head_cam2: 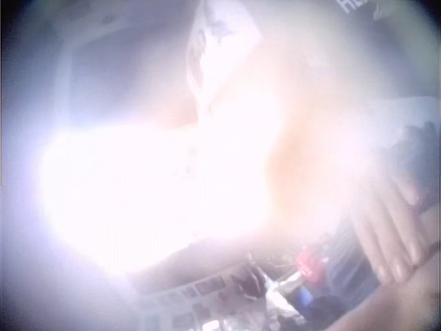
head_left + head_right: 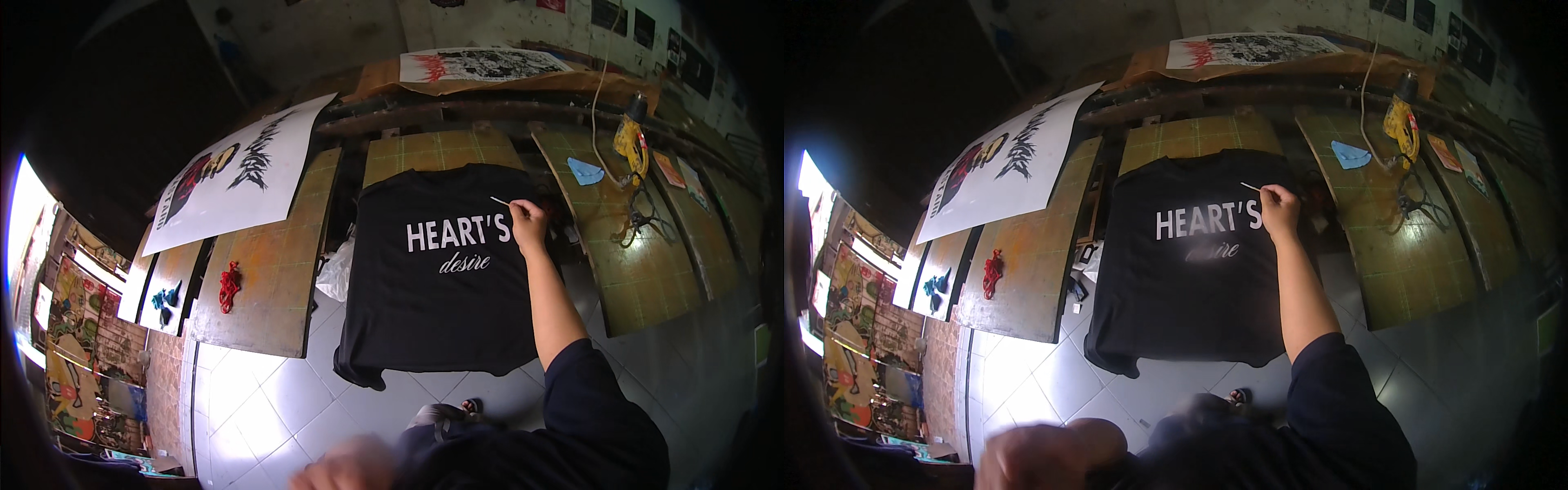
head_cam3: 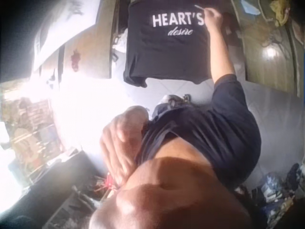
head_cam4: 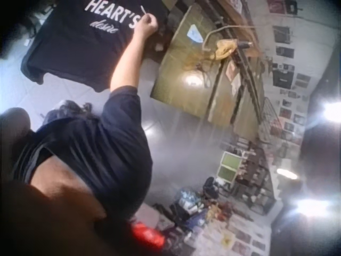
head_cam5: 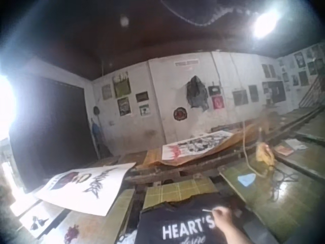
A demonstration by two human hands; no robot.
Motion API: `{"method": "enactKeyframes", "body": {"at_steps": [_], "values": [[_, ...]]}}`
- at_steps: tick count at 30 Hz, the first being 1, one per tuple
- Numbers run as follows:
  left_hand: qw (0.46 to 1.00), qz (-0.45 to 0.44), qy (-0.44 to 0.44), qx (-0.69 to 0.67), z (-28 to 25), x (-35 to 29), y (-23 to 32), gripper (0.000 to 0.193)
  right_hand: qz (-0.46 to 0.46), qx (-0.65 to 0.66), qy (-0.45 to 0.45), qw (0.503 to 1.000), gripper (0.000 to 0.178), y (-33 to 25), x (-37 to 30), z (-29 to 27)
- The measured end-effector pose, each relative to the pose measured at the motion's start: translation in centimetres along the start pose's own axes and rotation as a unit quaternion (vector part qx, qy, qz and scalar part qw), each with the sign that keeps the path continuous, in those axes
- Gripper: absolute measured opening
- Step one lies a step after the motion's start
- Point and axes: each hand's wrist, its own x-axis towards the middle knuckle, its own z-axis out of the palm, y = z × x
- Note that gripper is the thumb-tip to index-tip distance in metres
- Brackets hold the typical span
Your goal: The person walks to a workbench and uses a small brush to paint white letters on a black t-shirt. The person carefully traces the outlines of the words HEART'S desire, repeatedly dipping the brush into a white paint container to continue the lettering.
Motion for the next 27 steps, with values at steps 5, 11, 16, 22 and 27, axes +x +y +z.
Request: {"method": "enactKeyframes", "body": {"at_steps": [5, 11, 16, 22, 27], "values": [[0.954, 0.076, 0.268, -0.113, -2.3, 10.5, -12.7, 0.022, -0.014, 0.008, 0.008, 1.000, 0.014, 1.6, 0.7, -0.7], [0.896, 0.014, 0.421, 0.142, -1.2, 15.8, -25.6, 0.034, 0.022, 0.020, -0.036, 0.999, 0.011, 0.6, 0.1, 0.6], [0.869, -0.031, 0.421, 0.259, -2.2, 16.1, -29.8, 0.038, 0.100, 0.070, -0.091, 0.988, 0.011, -0.1, 0.5, -0.2], [0.879, -0.271, 0.254, 0.299, -4.3, 17.4, -30.2, 0.042, 0.079, 0.110, -0.076, 0.988, 0.013, -0.1, 1.2, 0.8], [0.864, -0.289, 0.163, 0.380, -3.4, 17.7, -31.0, 0.049, 0.060, 0.045, -0.078, 0.994, 0.011, 0.1, 1.4, 1.1]]}}
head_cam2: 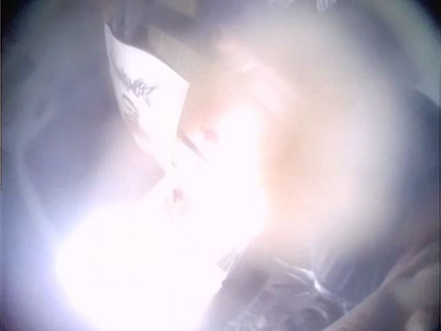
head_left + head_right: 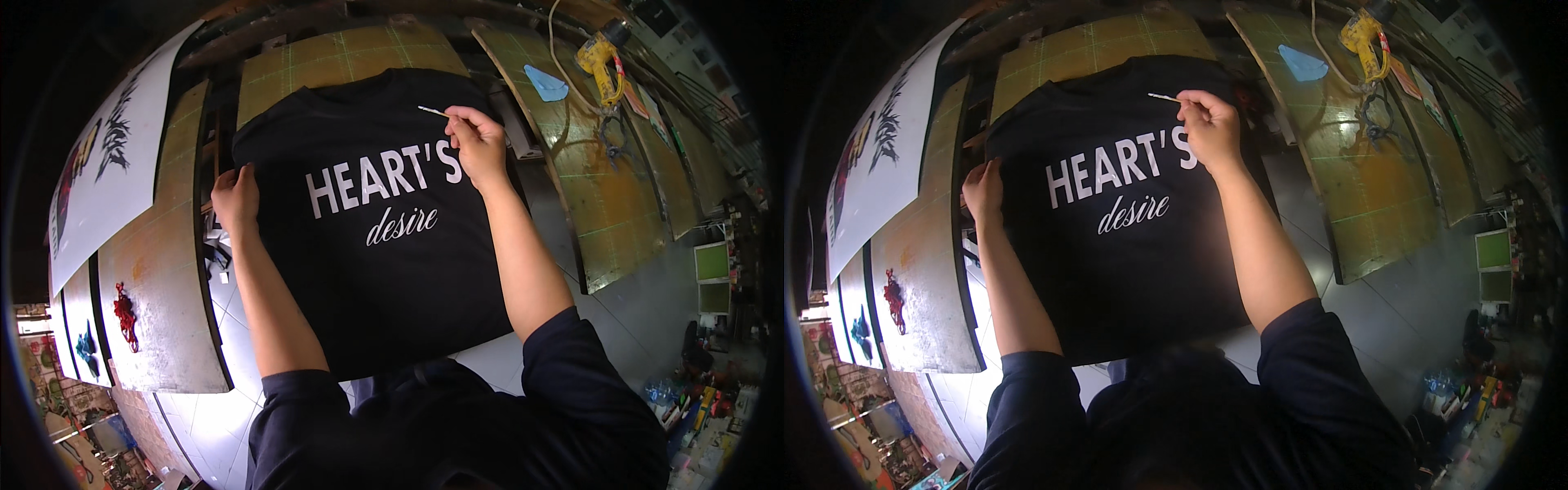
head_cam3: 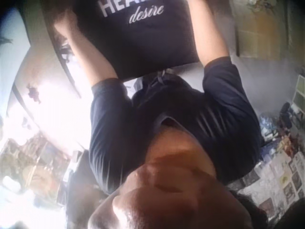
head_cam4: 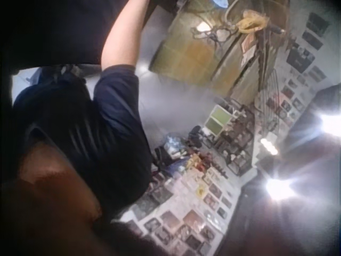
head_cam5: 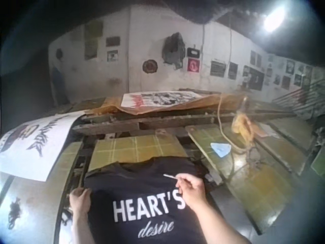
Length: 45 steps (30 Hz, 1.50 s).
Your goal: The person walks to a workbench and uses a small brush to paint white letters on a black t-shirt. The person carefully traces the outlines of the words HEART'S desire, repeatedly dipping the brush into a white paint container to continue the lettering.
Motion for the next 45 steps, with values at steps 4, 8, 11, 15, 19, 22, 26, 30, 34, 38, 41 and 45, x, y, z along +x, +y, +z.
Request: {"method": "enactKeyframes", "body": {"at_steps": [4, 8, 11, 15, 19, 22, 26, 30, 34, 38, 41, 45], "values": [[0.999, 0.000, -0.020, 0.035, -0.1, 1.1, -1.5, 0.056, 0.003, -0.003, 0.013, 1.000, 0.010, -0.1, -0.2, 1.0], [0.997, 0.046, 0.002, 0.068, 0.4, 0.7, -1.0, 0.062, -0.027, -0.044, 0.000, 0.999, 0.010, -0.2, -0.1, 1.5], [0.997, 0.036, -0.019, 0.069, -0.1, 0.8, -0.7, 0.065, -0.029, -0.084, 0.005, 0.996, 0.011, -0.8, -0.2, 1.9], [0.997, 0.029, -0.026, 0.059, -0.1, 0.8, -0.6, 0.066, -0.061, -0.103, 0.012, 0.993, 0.012, -0.2, 0.0, 1.9], [0.998, 0.025, -0.009, 0.063, -0.1, 0.5, -0.6, 0.066, -0.023, -0.112, -0.031, 0.993, 0.012, -0.8, -0.2, 1.7], [0.998, 0.019, -0.023, 0.063, -0.1, 0.4, -0.3, 0.067, -0.031, -0.080, -0.029, 0.996, 0.011, -0.5, -0.1, 1.3], [0.998, 0.028, -0.017, 0.058, 0.1, 0.6, -0.6, 0.067, -0.059, -0.170, -0.041, 0.983, 0.010, -0.9, 0.0, 0.9], [0.998, 0.027, -0.022, 0.057, 0.1, 0.7, -0.8, 0.067, -0.052, -0.208, -0.057, 0.975, 0.009, -0.7, -0.1, 1.0], [0.998, 0.035, -0.011, 0.054, 0.3, 0.5, -0.3, 0.068, -0.080, -0.219, -0.048, 0.971, 0.009, -0.6, 0.0, 1.0], [0.998, 0.030, -0.025, 0.053, 0.1, 1.2, -1.4, 0.068, -0.074, -0.244, -0.077, 0.964, 0.008, -1.2, -0.2, 1.3], [0.999, 0.028, -0.024, 0.040, 0.2, 0.8, -1.0, 0.068, -0.064, -0.250, -0.082, 0.963, 0.008, -1.2, -0.1, 1.1], [0.998, 0.015, -0.025, 0.053, 0.0, 0.6, -0.6, 0.069, -0.084, -0.246, -0.078, 0.962, 0.008, -1.3, -0.2, 1.2]]}}
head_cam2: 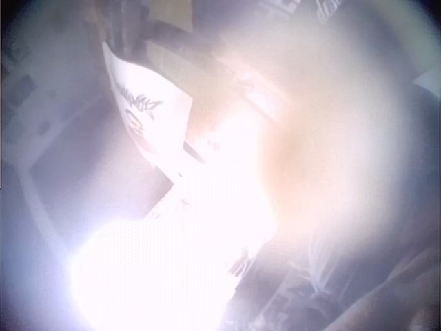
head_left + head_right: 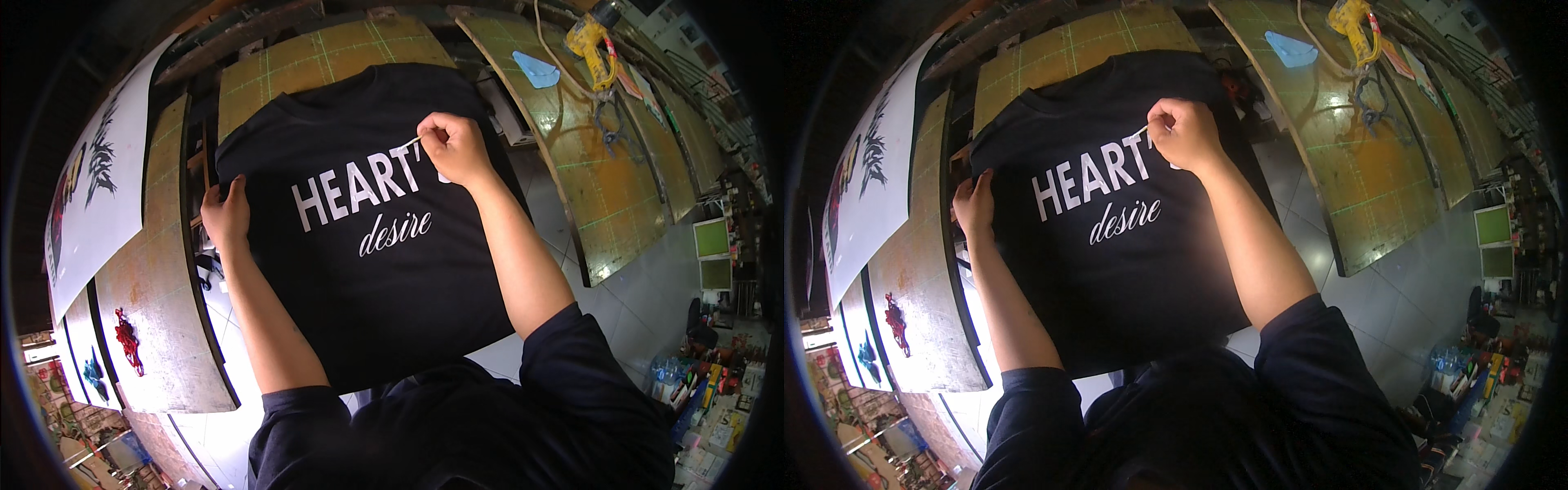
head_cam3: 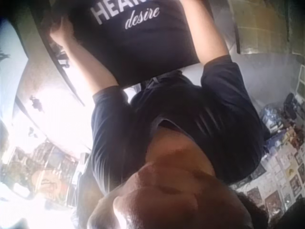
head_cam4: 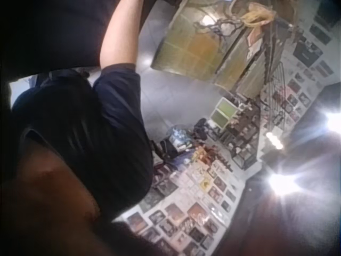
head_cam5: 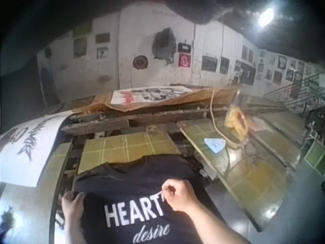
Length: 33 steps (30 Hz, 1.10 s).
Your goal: The person walks to a workbench and uses a small brush to paint white letters on a black t-shirt. The person carefully traces the outlines of the words HEART'S desire, repeatedly dipping the brush into a white paint container to continue the lettering.
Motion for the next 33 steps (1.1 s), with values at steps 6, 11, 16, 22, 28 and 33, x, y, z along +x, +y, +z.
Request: {"method": "enactKeyframes", "body": {"at_steps": [6, 11, 16, 22, 28, 33], "values": [[1.000, 0.011, -0.005, -0.011, 0.0, 0.2, -0.1, 0.068, 0.013, 0.002, -0.004, 1.000, 0.011, 0.4, 0.1, -0.2], [1.000, 0.017, 0.000, -0.010, 0.2, 0.8, -1.0, 0.068, 0.006, 0.003, -0.007, 1.000, 0.012, 0.1, 0.1, 0.0], [1.000, 0.012, -0.005, 0.002, 0.2, 0.4, -0.2, 0.068, -0.063, -0.065, -0.003, 0.996, 0.009, 0.6, 0.3, 0.1], [1.000, 0.013, 0.001, -0.001, 0.1, 0.3, -0.2, 0.068, -0.081, -0.102, 0.017, 0.991, 0.006, 0.6, 0.1, 0.4], [1.000, 0.010, -0.010, -0.002, 0.3, 0.5, -0.5, 0.069, -0.078, -0.105, 0.017, 0.991, 0.006, 0.6, 0.1, 0.5], [1.000, 0.016, -0.002, -0.001, 0.2, 0.6, -0.8, 0.069, -0.072, -0.111, 0.012, 0.991, 0.006, 0.6, 0.1, 0.7]]}}
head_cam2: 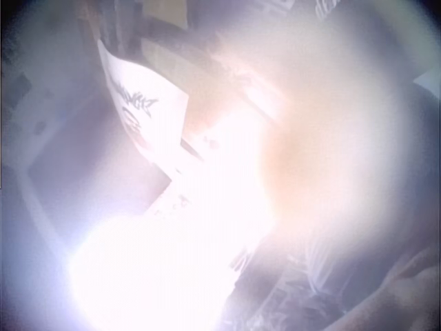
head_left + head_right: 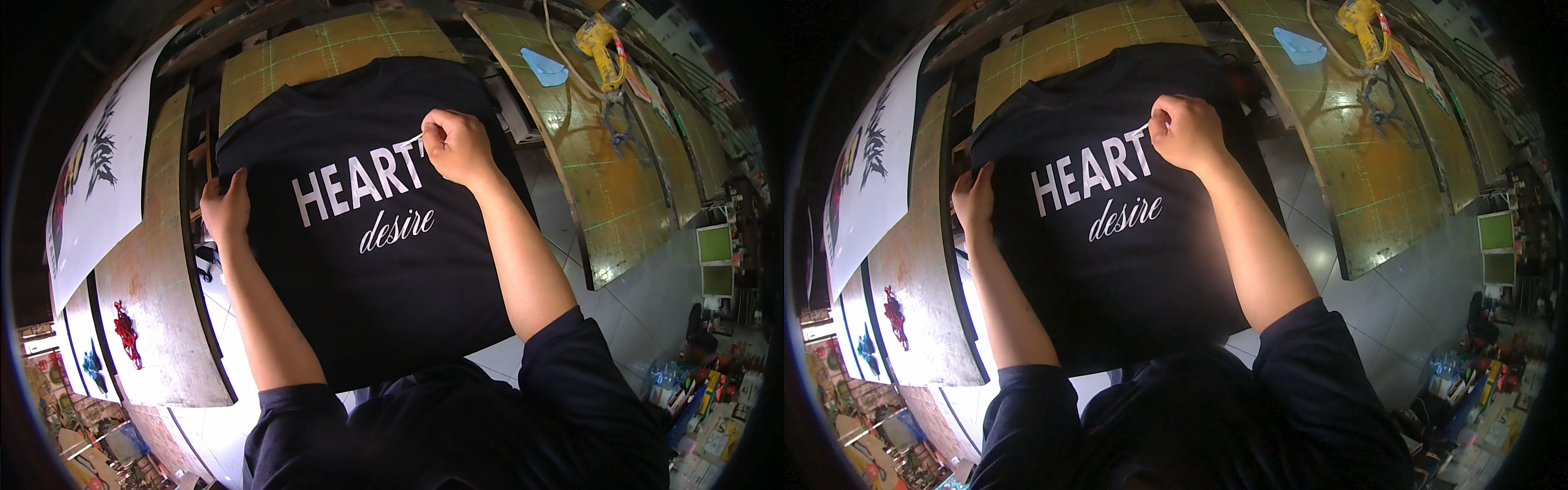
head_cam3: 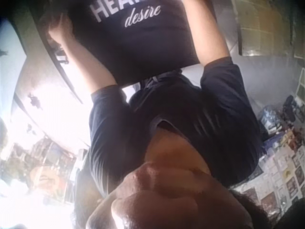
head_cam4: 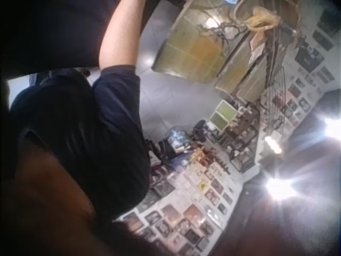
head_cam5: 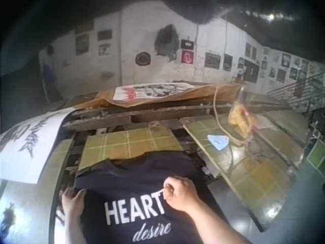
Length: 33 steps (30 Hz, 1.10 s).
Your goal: The person walks to a workbench and uses a small brush to paint white letters on a black t-shirt. The person carefully traces the outlines of the words HEART'S desire, repeatedly dipping the brush into a white paint container to continue the lettering.
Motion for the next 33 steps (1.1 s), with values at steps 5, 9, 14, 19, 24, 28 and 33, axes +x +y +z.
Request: {"method": "enactKeyframes", "body": {"at_steps": [5, 9, 14, 19, 24, 28, 33], "values": [[1.000, -0.001, 0.001, -0.003, -0.1, -0.4, 0.6, 0.068, 0.000, -0.005, -0.006, 1.000, 0.005, 0.2, 0.0, -0.1], [1.000, 0.006, 0.011, 0.000, -0.2, -0.6, 0.7, 0.067, 0.003, 0.002, -0.012, 1.000, 0.004, 0.0, 0.0, -0.1], [1.000, 0.007, 0.012, 0.004, -0.4, -0.8, 1.0, 0.066, 0.007, -0.001, -0.007, 1.000, 0.004, 0.0, 0.0, -0.2], [1.000, 0.003, 0.010, 0.009, -0.3, -0.9, 1.3, 0.066, 0.011, 0.012, 0.002, 1.000, 0.004, 0.0, 0.0, -0.2], [1.000, 0.005, 0.013, 0.013, -0.3, -0.8, 1.1, 0.066, 0.010, -0.001, -0.004, 1.000, 0.003, 0.1, -0.1, -0.2], [1.000, 0.001, 0.012, 0.006, -0.2, -0.5, 0.7, 0.066, 0.014, 0.008, -0.008, 1.000, 0.003, -0.1, 0.0, -0.2], [1.000, -0.002, 0.006, 0.013, -0.2, -0.5, 0.8, 0.066, 0.021, 0.008, -0.015, 1.000, 0.003, -0.1, -0.1, -0.3]]}}
